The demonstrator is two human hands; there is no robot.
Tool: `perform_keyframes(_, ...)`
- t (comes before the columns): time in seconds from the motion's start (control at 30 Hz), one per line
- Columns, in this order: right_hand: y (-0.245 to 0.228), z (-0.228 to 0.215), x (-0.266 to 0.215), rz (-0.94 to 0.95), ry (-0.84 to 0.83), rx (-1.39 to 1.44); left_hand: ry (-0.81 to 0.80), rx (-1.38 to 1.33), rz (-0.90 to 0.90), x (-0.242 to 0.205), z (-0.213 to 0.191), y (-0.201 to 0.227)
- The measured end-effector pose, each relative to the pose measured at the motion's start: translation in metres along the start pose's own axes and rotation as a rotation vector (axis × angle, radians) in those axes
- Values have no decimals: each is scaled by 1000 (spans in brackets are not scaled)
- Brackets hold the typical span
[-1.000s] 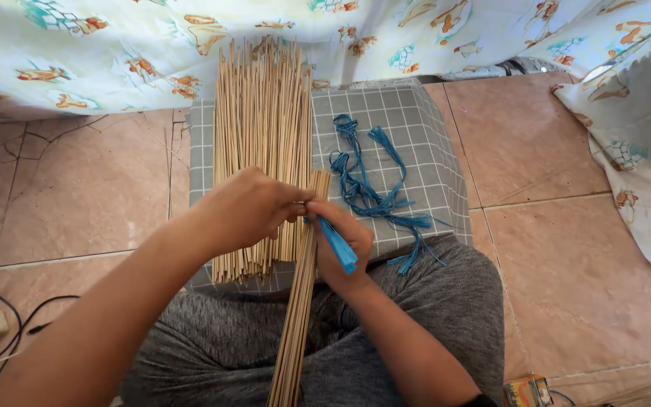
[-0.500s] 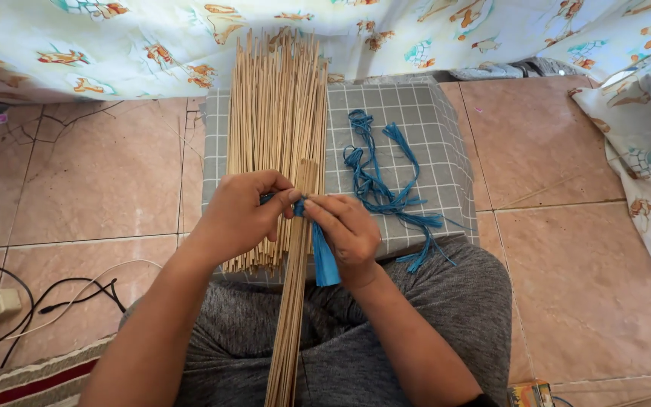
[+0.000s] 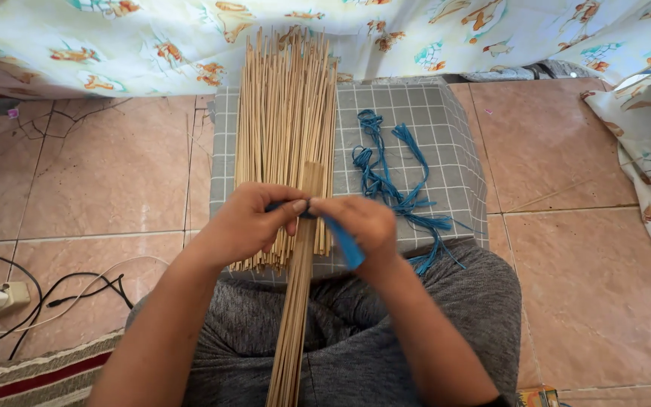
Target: Bundling groups of thin wooden sticks together and securing them with blue plastic twine.
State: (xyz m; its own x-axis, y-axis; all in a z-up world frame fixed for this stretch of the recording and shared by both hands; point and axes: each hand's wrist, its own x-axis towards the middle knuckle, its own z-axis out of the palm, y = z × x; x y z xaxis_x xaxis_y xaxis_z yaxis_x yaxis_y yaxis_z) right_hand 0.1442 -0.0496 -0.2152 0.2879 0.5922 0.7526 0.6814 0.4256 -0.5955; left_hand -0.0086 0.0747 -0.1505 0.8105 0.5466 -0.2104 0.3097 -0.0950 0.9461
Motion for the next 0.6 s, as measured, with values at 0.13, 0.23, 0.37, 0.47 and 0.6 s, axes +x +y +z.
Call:
perform_keyframes(0.13,-8,-18,21,60,-117,-5,-49,238,2,-1,5,24)
perform_keyframes(0.23,-11,-17,26,106,-113,31,-105,440,118,0,10,19)
perform_keyframes(0.37,-14,-9,21,202,-5,92,57,693,246,-3,23,10)
perform_keyframes(0.47,-9,-1,18,281,109,179,213,758,375,1,34,-6)
perform_keyframes(0.6,-3,0,20,308,161,203,482,835,513,7,49,-21)
